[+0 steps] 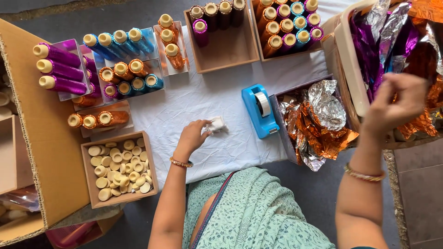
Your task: The person picks up a cylindrical object and wipes it with a white cloth. They then wrap the cylinder in a sheet of shiny purple foil, folding the edges and securing the bottom with a piece of tape. Finally, they place the wrapped cylinder into a wooden box.
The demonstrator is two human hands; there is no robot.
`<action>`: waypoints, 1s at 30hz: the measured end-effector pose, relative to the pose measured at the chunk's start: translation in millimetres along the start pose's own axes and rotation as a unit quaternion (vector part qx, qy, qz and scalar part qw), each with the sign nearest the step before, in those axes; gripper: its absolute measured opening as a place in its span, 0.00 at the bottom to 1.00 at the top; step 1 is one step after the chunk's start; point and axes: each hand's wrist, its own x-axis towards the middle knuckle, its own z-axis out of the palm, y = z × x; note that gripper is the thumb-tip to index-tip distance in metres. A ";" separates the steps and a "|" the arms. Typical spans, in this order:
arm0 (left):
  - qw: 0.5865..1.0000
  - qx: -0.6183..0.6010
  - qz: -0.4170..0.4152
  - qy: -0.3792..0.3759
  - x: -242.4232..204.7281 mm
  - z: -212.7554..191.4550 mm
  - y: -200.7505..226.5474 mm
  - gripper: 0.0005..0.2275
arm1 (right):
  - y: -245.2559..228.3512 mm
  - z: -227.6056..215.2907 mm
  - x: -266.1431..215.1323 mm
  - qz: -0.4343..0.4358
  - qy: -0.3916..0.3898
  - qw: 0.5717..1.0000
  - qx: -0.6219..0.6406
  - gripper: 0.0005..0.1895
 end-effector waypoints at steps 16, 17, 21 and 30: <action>0.992 0.040 -0.037 0.111 2.0 67.5 -6.7 0.39 | -44.9 111.1 -130.6 0.215 -0.288 0.931 0.067 0.17; 0.991 0.038 -0.044 0.116 -4.1 60.3 -11.0 0.39 | -50.5 114.5 -149.0 0.210 -0.294 0.930 0.071 0.17; 0.987 0.044 -0.062 0.138 -35.9 13.7 -42.5 0.35 | -93.2 139.7 -210.7 0.089 -0.416 0.892 0.151 0.19; 0.936 -0.255 -0.073 0.229 -207.8 -240.4 -63.2 0.23 | -146.6 208.6 -295.5 -0.097 -0.661 0.744 -0.023 0.41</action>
